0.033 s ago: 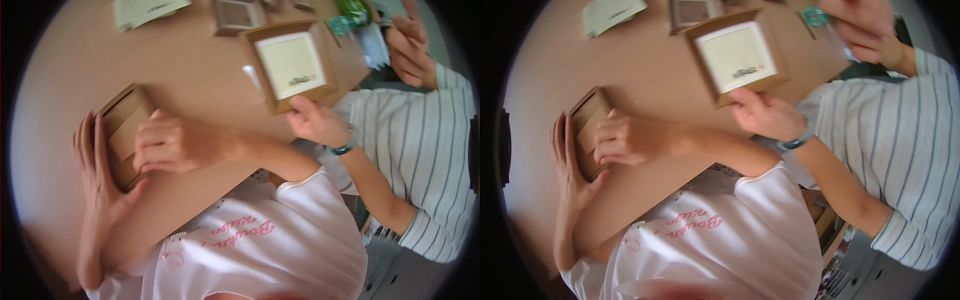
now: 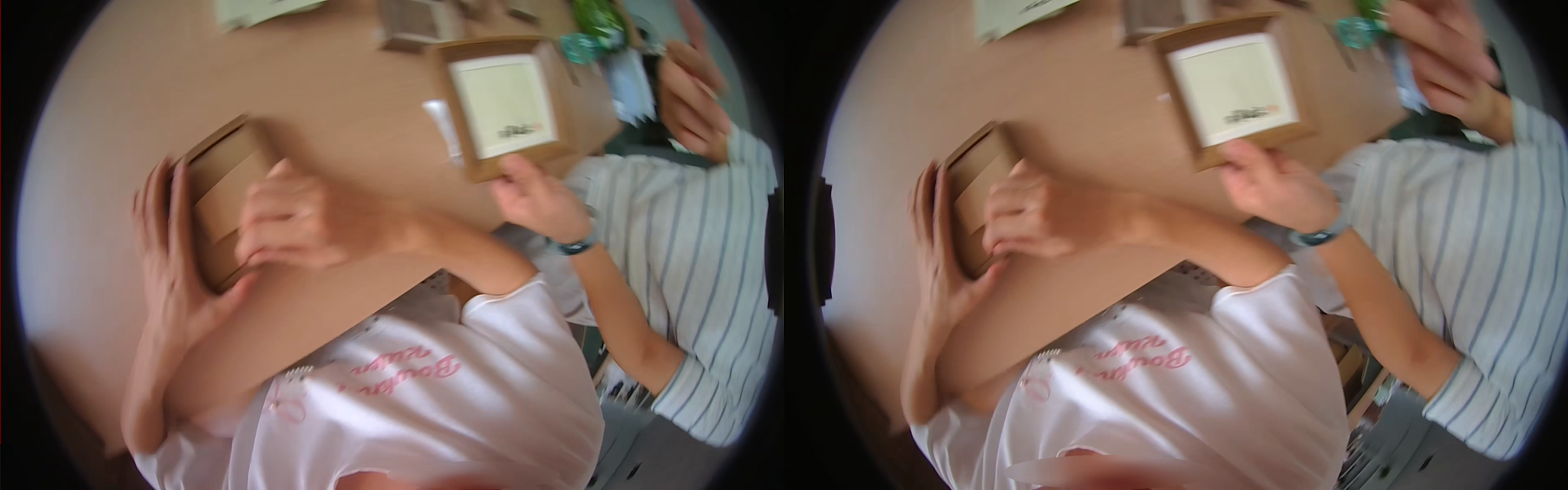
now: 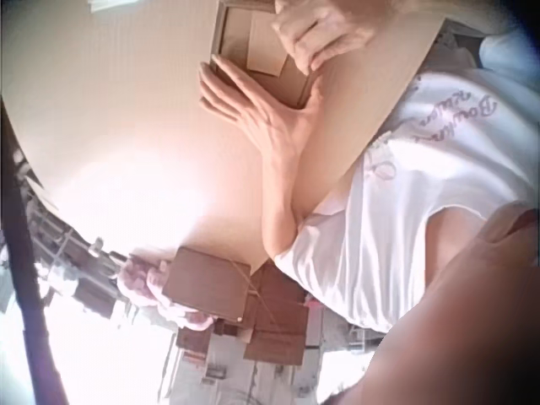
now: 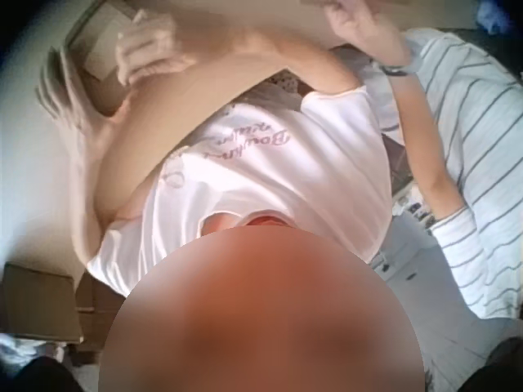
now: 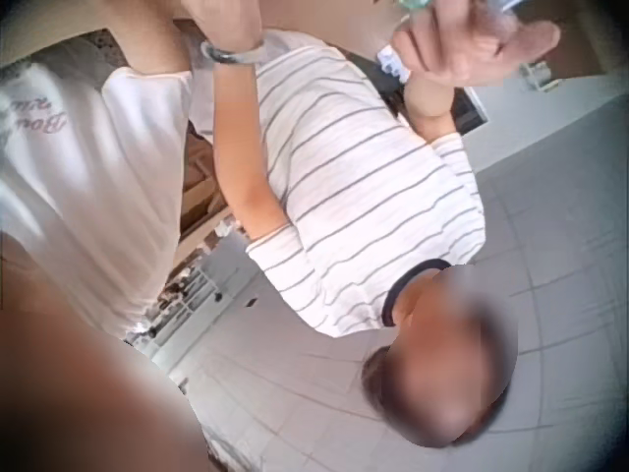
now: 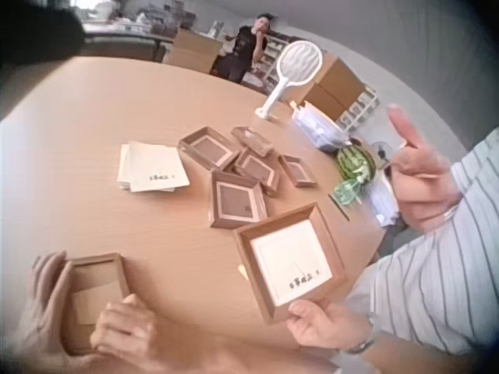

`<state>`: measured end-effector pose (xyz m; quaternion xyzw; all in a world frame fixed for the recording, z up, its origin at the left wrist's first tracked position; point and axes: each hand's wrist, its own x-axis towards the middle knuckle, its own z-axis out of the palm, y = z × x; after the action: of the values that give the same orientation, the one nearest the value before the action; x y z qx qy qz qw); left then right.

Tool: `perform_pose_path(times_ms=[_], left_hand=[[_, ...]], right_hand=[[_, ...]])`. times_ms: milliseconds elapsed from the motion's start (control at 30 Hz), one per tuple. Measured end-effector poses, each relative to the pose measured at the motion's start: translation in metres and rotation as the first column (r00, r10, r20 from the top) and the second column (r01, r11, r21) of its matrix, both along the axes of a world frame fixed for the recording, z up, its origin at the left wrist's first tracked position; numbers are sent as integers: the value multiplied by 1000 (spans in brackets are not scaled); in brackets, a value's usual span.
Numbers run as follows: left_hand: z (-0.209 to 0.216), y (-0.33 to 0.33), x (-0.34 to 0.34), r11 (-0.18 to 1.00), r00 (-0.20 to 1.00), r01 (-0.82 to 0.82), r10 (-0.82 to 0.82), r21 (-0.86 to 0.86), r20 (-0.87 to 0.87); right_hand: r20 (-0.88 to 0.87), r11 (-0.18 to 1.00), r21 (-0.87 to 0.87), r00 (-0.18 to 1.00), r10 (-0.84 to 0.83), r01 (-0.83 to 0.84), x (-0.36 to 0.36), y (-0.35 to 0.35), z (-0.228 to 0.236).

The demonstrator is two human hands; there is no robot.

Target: The recorder is assembling small cardboard picture frames by inserting backing material and paper inserts.

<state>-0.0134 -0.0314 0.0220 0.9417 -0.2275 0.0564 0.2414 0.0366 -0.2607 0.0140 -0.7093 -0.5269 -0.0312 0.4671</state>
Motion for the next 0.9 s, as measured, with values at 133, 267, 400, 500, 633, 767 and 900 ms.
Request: perform_pose_path(times_ms=[133,267,400,500,633,767,900], left_hand=[[0,-1,-4,998,1000,-10,9,-55,-24],[4,-3,-7,997,998,-51,49,-64,-26],[5,0,-8,996,999,-53,52,-69,-17],[1,-1,-5,996,999,-41,41,-76,5],[6,-3,-4,990,990,-126,129,-57,61],[11,9,-19,986,987,-158,159,49,-8],[28,37,-21,997,990,-69,73,40,-117]], right_hand=[[28,991,-122,999,-43,46,-7,-5,7],[38,986,-161,999,-26,32,-9,-9,15],[122,989,-149,992,-5,24,-9,-5,16],[123,987,-153,992,-37,56,-11,-5,15],[211,959,-137,953,-218,250,-8,-11,20],[440,894,-22,807,-394,448,-28,-23,54],[-771,613,315,572,-280,724,-61,-39,78]])
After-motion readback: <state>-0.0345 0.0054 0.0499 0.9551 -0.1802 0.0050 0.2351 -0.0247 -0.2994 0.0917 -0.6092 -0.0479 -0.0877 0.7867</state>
